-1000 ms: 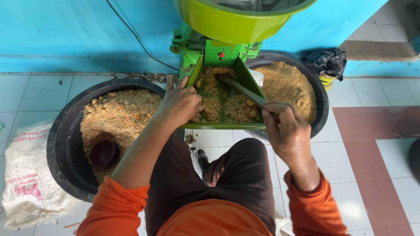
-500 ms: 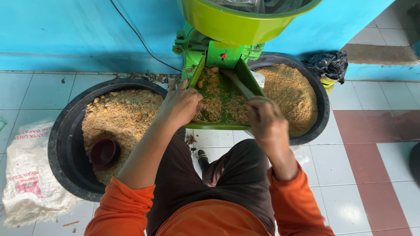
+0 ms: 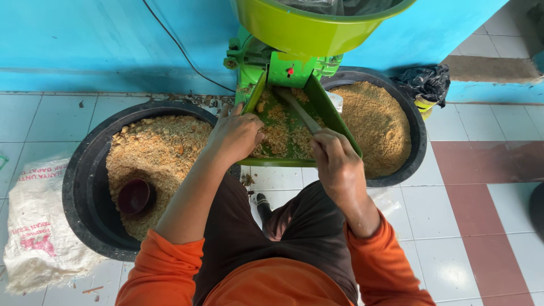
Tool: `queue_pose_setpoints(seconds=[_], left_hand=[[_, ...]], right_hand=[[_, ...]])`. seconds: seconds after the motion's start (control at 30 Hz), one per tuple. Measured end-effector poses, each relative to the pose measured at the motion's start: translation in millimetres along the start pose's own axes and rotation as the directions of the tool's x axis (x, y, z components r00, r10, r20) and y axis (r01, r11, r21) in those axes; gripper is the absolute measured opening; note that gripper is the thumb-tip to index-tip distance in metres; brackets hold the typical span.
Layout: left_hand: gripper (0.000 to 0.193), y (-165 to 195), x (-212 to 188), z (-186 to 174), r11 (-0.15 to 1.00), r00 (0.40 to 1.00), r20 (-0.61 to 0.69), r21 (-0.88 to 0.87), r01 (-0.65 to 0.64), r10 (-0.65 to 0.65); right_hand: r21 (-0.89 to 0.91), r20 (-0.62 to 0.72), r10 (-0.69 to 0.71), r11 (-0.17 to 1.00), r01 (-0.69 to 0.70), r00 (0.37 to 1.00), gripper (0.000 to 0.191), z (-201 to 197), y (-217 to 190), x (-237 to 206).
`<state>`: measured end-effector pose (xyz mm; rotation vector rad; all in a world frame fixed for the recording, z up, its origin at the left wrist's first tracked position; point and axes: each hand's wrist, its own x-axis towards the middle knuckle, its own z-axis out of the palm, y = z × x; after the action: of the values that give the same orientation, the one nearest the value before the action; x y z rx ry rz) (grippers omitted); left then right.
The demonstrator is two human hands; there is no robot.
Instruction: The person sits on the floor in front of a green electric grinding machine and scoops crushed food pieces from the machine's collection tray into the hopper to regrind them, using a flat scoop to push material in. They also scoop material from a large basin into a small bowl and pour it into the tray, with ground material accumulating in a second basin.
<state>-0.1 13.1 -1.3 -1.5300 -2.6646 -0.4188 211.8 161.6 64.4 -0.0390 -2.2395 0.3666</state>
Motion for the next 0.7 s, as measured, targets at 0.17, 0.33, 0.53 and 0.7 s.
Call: queue_pose_setpoints(seconds=[0.17,0.33,0.53,0.7], left_hand=[[0.028,4,0,-5,0.998,0.991,0.12,0.047,0.046,-0.052],[0.026,11,1,-18,0.995,0.998,-0.039,0.088,-0.055,0.059],[0.036,17,22,-25,0.879,0.853,0.254,0.023,-0.476,0.456],[0.057,41,68,17,0.581,0.565,0.251,0.013,-0.814,0.786]], right_hand=[[0.069,-0.04,0.061,0.996,-0.058,0.997,0.017,9,-6,-2],[0.003,0.048,-0.019,1.0,0.019,0.999,0.015,-1,5,17],[0.041,0.081,0.186,0.981,-0.189,0.979,0.007,-128,36,11],[0.221,0.065,0.364,0.903,-0.369,0.929,0.014,-194,43,5]])
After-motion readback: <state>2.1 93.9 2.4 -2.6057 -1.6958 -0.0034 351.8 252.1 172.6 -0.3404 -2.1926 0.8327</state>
